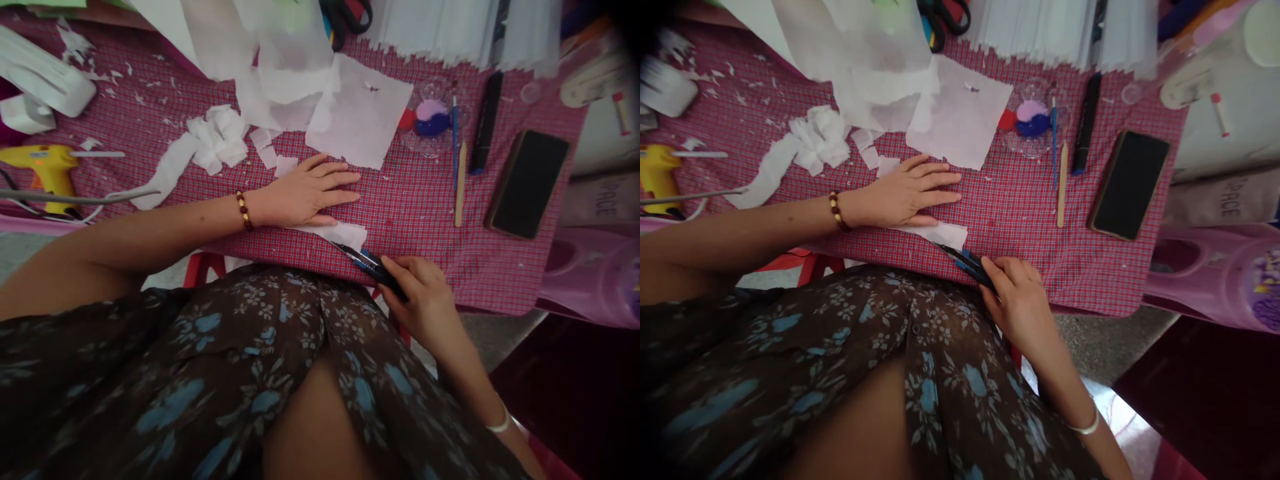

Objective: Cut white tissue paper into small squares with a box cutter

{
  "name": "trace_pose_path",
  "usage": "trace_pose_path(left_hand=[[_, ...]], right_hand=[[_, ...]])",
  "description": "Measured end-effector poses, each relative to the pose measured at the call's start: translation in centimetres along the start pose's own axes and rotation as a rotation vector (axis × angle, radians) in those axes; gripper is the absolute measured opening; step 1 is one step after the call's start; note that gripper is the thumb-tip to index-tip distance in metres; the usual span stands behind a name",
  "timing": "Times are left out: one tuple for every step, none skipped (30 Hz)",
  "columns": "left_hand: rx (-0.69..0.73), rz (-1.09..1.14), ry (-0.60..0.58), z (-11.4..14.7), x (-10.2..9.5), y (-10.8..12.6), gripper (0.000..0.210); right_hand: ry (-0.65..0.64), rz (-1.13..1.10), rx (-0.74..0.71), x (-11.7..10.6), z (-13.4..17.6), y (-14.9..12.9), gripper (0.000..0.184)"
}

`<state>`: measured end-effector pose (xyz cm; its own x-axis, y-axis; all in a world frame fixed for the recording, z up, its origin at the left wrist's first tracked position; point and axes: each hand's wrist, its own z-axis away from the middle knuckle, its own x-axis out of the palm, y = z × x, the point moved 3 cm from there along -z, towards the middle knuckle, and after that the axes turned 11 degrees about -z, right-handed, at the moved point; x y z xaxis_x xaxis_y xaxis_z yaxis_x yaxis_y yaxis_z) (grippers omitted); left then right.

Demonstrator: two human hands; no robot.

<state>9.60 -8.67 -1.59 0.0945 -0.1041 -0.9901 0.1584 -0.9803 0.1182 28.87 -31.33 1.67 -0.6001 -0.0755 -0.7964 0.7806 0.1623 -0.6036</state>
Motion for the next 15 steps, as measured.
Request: trace_pose_path(left_hand=[[0.009, -0.012, 0.007, 0.0, -0.1, 0.1, 0.058], [0.016, -0.015, 0.014, 0.1, -0.1, 0.1, 0.058], [0.020, -0.008, 0.021, 0.1, -0.1, 0.2, 0.057], [0.020, 0.006, 0.026, 0.1, -0.1, 0.2, 0.057], [0.020, 0.023, 0.030, 0.1, 0.0, 0.1, 0.056], [0.021, 0.040, 0.031, 0.1, 0.1, 0.0, 0.057], [0.022, 0.055, 0.029, 0.0, 0.2, -0.1, 0.058], [0.023, 0.071, 0.028, -0.1, 0.3, -0.3, 0.060], [0.021, 0.094, 0.027, -0.2, 0.3, -0.4, 0.061], [0.015, 0.127, 0.032, -0.3, 0.1, -0.6, 0.061], [0.003, 0.169, 0.043, -0.3, -0.3, -0.8, 0.060], [-0.016, 0.214, 0.051, -0.3, -0.9, -0.9, 0.058], [-0.039, 0.253, 0.054, -0.2, -1.5, -0.8, 0.054], [-0.066, 0.281, 0.049, 0.0, -2.3, -0.7, 0.051], [-0.096, 0.289, 0.026, 0.4, -3.1, -0.4, 0.047]], right_hand=[[0.006, 0.002, 0.004, 0.1, 0.1, -0.1, 0.050], [0.013, 0.003, 0.007, 0.1, 0.2, -0.2, 0.049], [0.020, 0.003, 0.010, 0.1, 0.2, -0.3, 0.048], [0.026, 0.004, 0.013, 0.2, 0.3, -0.4, 0.047], [0.031, 0.006, 0.016, 0.2, 0.3, -0.4, 0.046], [0.035, 0.007, 0.018, 0.2, 0.3, -0.5, 0.045], [0.038, 0.008, 0.020, 0.2, 0.3, -0.5, 0.044], [0.041, 0.007, 0.024, 0.2, 0.2, -0.5, 0.043], [0.045, 0.005, 0.028, 0.1, 0.1, -0.5, 0.043], [0.047, 0.003, 0.032, 0.1, 0.1, -0.5, 0.042], [0.051, 0.002, 0.035, 0.1, 0.0, -0.4, 0.042], [0.055, 0.001, 0.038, 0.1, 0.0, -0.4, 0.042], [0.058, -0.001, 0.040, 0.1, 0.0, -0.4, 0.042], [0.061, -0.006, 0.043, 0.1, 0.0, -0.3, 0.042], [0.063, -0.013, 0.045, 0.1, 0.0, -0.3, 0.042]])
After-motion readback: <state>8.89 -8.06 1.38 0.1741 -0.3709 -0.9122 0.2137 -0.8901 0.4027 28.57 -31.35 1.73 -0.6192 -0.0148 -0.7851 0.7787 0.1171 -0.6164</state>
